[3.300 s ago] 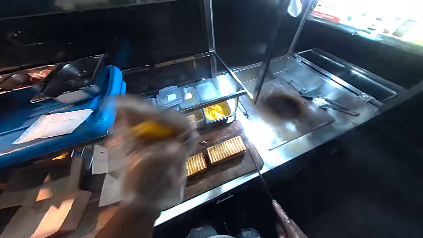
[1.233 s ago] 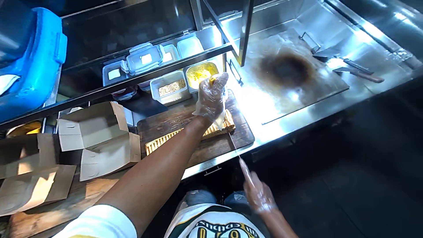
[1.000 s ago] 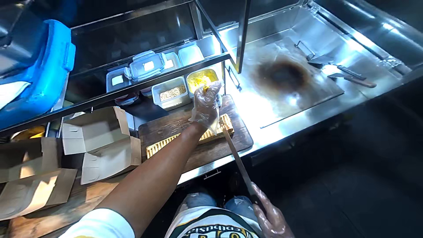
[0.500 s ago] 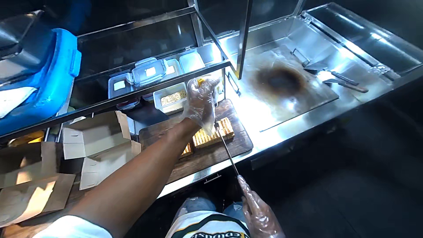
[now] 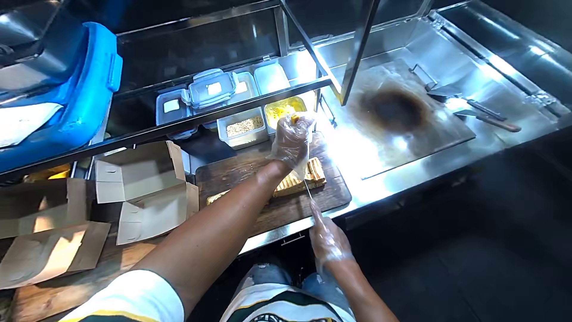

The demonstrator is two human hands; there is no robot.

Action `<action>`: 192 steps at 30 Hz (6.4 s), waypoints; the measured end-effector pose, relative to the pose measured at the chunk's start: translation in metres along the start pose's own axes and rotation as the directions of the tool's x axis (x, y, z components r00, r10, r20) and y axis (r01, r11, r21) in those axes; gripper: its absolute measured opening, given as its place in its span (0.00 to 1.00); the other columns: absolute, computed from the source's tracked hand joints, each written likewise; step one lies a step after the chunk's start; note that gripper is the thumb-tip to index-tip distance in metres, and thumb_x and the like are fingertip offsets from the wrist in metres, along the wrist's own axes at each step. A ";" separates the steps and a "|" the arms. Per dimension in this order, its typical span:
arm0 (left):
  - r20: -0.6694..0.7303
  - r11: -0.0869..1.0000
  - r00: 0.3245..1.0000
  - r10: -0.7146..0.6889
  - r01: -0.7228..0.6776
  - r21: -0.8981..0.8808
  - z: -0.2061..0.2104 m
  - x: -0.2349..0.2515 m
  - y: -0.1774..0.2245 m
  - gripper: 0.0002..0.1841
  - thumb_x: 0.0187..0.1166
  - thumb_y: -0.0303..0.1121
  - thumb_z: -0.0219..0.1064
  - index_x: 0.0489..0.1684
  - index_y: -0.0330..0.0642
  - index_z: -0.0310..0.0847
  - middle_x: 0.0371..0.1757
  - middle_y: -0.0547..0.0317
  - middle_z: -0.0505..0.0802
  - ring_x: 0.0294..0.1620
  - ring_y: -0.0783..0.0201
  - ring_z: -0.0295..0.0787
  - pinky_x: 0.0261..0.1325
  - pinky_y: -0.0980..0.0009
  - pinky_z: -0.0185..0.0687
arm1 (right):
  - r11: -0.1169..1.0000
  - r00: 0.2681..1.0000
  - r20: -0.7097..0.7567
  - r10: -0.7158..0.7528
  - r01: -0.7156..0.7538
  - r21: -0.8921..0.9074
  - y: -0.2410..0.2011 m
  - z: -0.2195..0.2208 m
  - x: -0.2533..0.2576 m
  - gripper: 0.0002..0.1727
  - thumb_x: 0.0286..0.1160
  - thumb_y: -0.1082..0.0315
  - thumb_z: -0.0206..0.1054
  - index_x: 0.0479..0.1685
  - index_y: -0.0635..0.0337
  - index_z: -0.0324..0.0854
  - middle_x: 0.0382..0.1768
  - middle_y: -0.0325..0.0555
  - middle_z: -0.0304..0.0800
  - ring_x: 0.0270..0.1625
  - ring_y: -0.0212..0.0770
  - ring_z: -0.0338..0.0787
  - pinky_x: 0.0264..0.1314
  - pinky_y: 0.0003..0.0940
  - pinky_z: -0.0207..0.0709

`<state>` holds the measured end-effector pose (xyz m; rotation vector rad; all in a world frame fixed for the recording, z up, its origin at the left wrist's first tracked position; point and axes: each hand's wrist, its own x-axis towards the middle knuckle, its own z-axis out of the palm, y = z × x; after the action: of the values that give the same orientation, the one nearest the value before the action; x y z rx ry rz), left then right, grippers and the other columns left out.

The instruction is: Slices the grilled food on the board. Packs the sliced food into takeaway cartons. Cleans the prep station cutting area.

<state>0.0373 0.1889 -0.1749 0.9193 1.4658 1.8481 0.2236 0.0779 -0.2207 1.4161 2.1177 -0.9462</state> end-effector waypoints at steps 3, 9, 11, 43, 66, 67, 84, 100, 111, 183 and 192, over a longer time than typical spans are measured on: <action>0.003 1.000 1.000 -0.011 0.011 -0.009 0.001 -0.002 0.002 0.14 0.81 0.29 0.60 0.20 0.50 0.76 0.13 0.71 0.76 0.13 0.74 0.69 0.20 0.75 0.70 | 1.000 1.000 0.000 0.014 -0.014 -0.011 -0.008 -0.001 0.030 0.41 0.89 0.60 0.53 0.96 0.19 0.34 0.63 0.56 0.90 0.59 0.58 0.93 0.62 0.60 0.84; -0.059 1.000 0.998 -0.015 0.013 -0.026 -0.008 0.000 0.002 0.13 0.81 0.28 0.59 0.22 0.49 0.77 0.14 0.72 0.77 0.14 0.75 0.70 0.20 0.76 0.72 | 0.999 0.999 -0.050 -0.001 -0.001 -0.053 0.031 0.021 -0.029 0.39 0.86 0.63 0.52 0.97 0.26 0.46 0.62 0.56 0.89 0.48 0.55 0.95 0.52 0.54 0.88; -0.053 0.999 0.999 -0.011 0.009 -0.034 -0.006 -0.001 0.002 0.15 0.81 0.28 0.59 0.19 0.49 0.77 0.13 0.71 0.76 0.13 0.74 0.69 0.20 0.75 0.71 | 1.000 1.000 -0.023 -0.014 0.013 -0.028 0.010 0.015 0.016 0.39 0.87 0.62 0.52 0.97 0.27 0.42 0.67 0.56 0.87 0.57 0.57 0.94 0.61 0.57 0.86; 0.137 0.983 0.985 -0.105 0.124 -0.138 -0.005 0.005 0.071 0.15 0.85 0.31 0.57 0.22 0.47 0.75 0.13 0.69 0.75 0.12 0.72 0.69 0.18 0.76 0.70 | 0.706 0.965 -0.187 -0.185 0.262 0.658 0.108 0.071 -0.087 0.36 0.82 0.73 0.60 0.93 0.48 0.60 0.80 0.42 0.80 0.56 0.32 0.93 0.63 0.35 0.87; -0.040 0.999 0.998 -0.044 0.042 -0.032 -0.039 0.002 0.005 0.13 0.80 0.30 0.59 0.21 0.51 0.77 0.14 0.72 0.76 0.13 0.73 0.68 0.18 0.75 0.68 | 0.999 0.999 -0.004 -0.040 0.040 0.008 -0.018 0.014 -0.008 0.38 0.88 0.62 0.51 0.97 0.28 0.45 0.65 0.55 0.89 0.57 0.55 0.94 0.60 0.55 0.85; -0.045 0.999 0.998 -0.041 0.039 -0.031 -0.038 0.000 0.005 0.13 0.80 0.29 0.60 0.20 0.50 0.77 0.14 0.71 0.76 0.12 0.73 0.68 0.17 0.75 0.68 | 1.000 1.000 0.017 -0.014 0.014 -0.001 -0.030 0.010 0.009 0.39 0.88 0.62 0.50 0.97 0.25 0.42 0.67 0.54 0.88 0.60 0.56 0.93 0.64 0.57 0.84; -0.036 0.999 0.999 0.017 -0.019 -0.048 -0.041 -0.004 0.004 0.13 0.78 0.27 0.60 0.19 0.51 0.76 0.14 0.73 0.77 0.13 0.76 0.69 0.18 0.78 0.68 | 0.998 0.995 -0.084 -0.045 0.041 -0.045 0.010 0.053 -0.014 0.40 0.85 0.64 0.52 0.97 0.28 0.45 0.61 0.56 0.89 0.45 0.55 0.95 0.48 0.54 0.89; -0.025 0.998 0.999 -0.024 0.022 -0.066 -0.048 -0.003 0.004 0.13 0.79 0.30 0.58 0.20 0.52 0.75 0.13 0.72 0.75 0.12 0.73 0.68 0.18 0.75 0.69 | 0.857 0.916 -0.290 -0.276 0.371 0.357 0.129 0.095 -0.102 0.33 0.79 0.75 0.61 0.88 0.59 0.68 0.61 0.57 0.93 0.48 0.45 0.97 0.59 0.48 0.90; 0.131 0.984 0.989 -0.061 0.082 -0.161 -0.032 0.008 0.099 0.13 0.83 0.26 0.55 0.24 0.48 0.73 0.13 0.69 0.75 0.12 0.74 0.69 0.17 0.78 0.70 | 0.830 0.920 -0.281 -0.272 0.372 0.415 0.090 0.069 -0.099 0.34 0.79 0.75 0.61 0.89 0.58 0.66 0.60 0.57 0.93 0.45 0.45 0.96 0.55 0.47 0.90; 0.120 0.997 0.993 0.022 -0.013 -0.076 -0.116 -0.036 0.133 0.16 0.84 0.31 0.54 0.20 0.52 0.75 0.13 0.71 0.75 0.13 0.75 0.69 0.18 0.78 0.68 | 0.927 0.892 -0.273 -0.360 0.374 0.001 0.033 0.092 -0.120 0.35 0.77 0.71 0.60 0.89 0.48 0.68 0.42 0.64 0.93 0.28 0.60 0.94 0.29 0.59 0.87; 0.003 0.990 0.994 -0.108 0.108 -0.088 -0.164 -0.040 0.087 0.13 0.81 0.28 0.58 0.22 0.49 0.78 0.13 0.70 0.75 0.11 0.74 0.67 0.16 0.78 0.66 | 0.998 0.980 -0.188 -0.066 0.066 -0.004 -0.113 0.105 -0.084 0.40 0.83 0.66 0.56 0.96 0.31 0.50 0.56 0.56 0.91 0.41 0.52 0.96 0.44 0.51 0.90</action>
<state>-0.0760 0.0470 -0.1206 0.7808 1.3958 1.8194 0.1501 -0.0806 -0.2017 1.4975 2.3140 -0.8691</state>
